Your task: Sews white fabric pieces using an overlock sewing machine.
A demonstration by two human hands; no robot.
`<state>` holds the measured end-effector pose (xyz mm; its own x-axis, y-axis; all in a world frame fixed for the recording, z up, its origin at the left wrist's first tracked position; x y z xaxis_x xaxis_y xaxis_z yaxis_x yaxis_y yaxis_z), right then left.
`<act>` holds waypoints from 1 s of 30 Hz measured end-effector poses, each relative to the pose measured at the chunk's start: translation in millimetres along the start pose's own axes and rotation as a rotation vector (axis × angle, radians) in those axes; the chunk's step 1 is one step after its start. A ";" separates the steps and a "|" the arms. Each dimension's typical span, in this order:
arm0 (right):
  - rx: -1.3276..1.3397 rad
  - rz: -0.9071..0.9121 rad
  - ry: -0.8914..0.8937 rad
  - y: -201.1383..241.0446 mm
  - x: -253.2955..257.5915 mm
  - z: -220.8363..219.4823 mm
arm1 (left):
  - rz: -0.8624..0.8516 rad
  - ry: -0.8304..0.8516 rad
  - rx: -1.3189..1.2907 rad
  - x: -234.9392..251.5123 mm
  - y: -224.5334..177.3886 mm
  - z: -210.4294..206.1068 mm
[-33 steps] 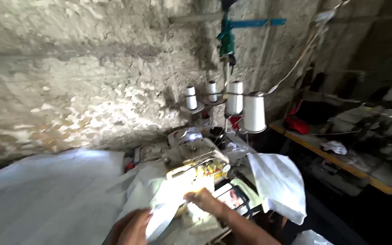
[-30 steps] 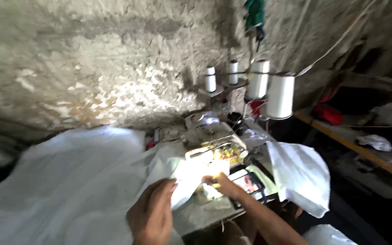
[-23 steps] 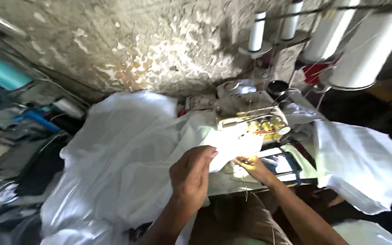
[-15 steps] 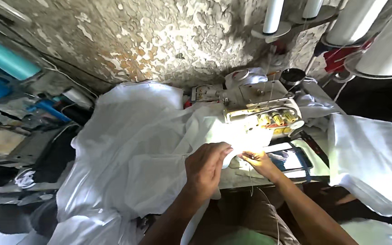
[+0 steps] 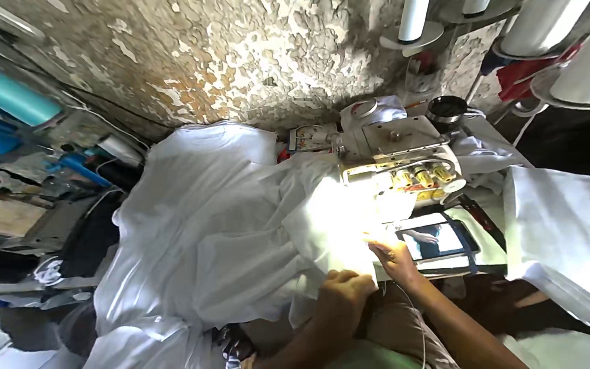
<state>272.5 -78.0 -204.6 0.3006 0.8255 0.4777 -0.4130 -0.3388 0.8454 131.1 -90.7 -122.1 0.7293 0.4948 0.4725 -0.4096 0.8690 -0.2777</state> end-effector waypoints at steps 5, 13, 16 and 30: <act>0.180 -0.529 -0.146 -14.7 -43.4 -23.5 | -0.050 -0.098 0.152 2.2 3.7 -20.5; -0.045 -0.364 0.309 15.5 -49.8 -82.7 | -0.104 -0.176 0.287 33.4 14.9 -27.5; -0.099 -0.350 0.331 11.4 -47.9 -89.3 | -0.123 -0.164 0.342 45.9 19.3 -27.6; 0.043 -0.080 0.048 -1.6 -52.8 -79.7 | -0.105 -0.184 0.324 69.7 74.8 -45.6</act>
<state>188.8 -85.1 -250.3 0.2893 0.8709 0.3973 -0.3516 -0.2893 0.8903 176.3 8.3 -148.1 0.6779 0.3711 0.6346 -0.5117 0.8580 0.0449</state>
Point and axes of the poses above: each hand's wrist, its own x-axis towards the middle knuckle, its own z-axis out of the back of the hand, y = z × x, the point moved 10 cm from there along x, towards the middle knuckle, and after that the axes turned 10 degrees about x, right-handed, at the moved point
